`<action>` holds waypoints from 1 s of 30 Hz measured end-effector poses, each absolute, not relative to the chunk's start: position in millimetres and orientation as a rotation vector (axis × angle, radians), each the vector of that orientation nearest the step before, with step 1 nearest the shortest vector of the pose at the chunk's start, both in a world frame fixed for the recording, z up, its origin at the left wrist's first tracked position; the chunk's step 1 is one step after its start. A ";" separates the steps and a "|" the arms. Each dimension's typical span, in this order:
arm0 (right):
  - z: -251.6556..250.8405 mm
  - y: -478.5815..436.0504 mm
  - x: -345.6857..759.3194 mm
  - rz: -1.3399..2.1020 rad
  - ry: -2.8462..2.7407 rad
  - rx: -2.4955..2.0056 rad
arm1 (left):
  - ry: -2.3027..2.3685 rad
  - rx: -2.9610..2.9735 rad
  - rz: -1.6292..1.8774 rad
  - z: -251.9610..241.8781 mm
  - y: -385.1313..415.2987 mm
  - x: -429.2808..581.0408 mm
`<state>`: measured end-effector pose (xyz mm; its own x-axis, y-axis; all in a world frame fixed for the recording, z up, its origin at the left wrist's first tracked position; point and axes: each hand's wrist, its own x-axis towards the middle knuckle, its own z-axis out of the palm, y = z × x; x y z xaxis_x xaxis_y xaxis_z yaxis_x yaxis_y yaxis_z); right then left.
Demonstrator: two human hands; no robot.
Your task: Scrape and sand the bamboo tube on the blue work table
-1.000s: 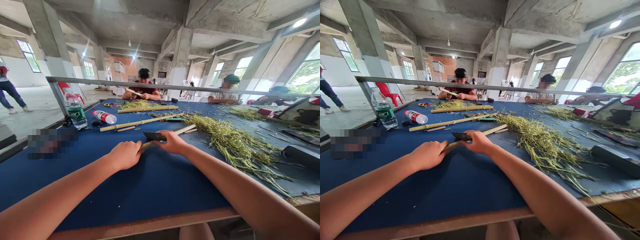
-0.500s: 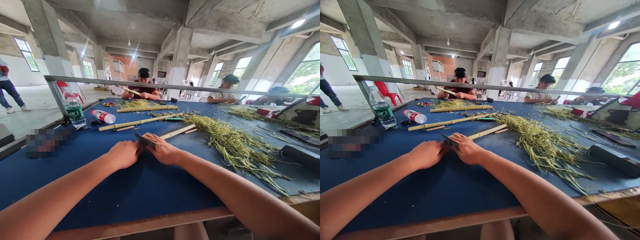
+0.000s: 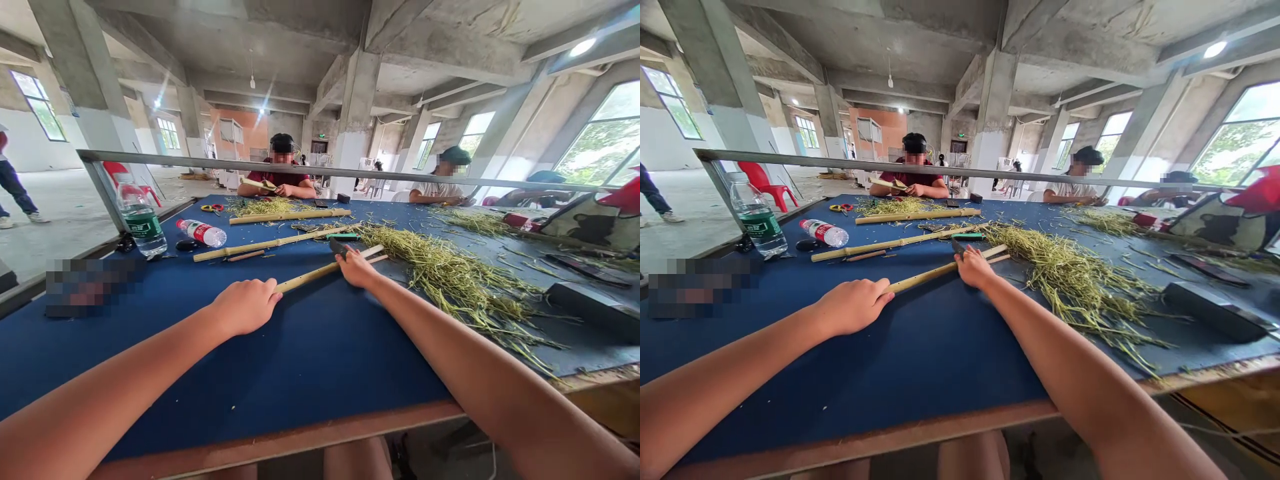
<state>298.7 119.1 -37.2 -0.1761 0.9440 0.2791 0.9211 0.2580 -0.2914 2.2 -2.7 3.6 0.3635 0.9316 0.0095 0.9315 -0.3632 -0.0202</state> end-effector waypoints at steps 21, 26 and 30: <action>-34.8 113.4 293.7 0.196 -2.051 -1.660 | -1.759 -2.579 0.020 6.8 -4.9 3.7; -37.7 68.6 230.8 0.308 -2.408 -1.113 | -1.730 -2.580 0.021 5.7 -3.8 4.5; -34.5 79.2 243.4 0.323 -2.349 -1.229 | -1.752 -2.556 0.034 4.4 -3.1 4.3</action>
<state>243.4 79.2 -34.5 -0.4908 0.8203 0.2936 0.7108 0.5719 -0.4096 4.3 -3.1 4.4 0.3610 0.9326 0.0062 0.9316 -0.3603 -0.0476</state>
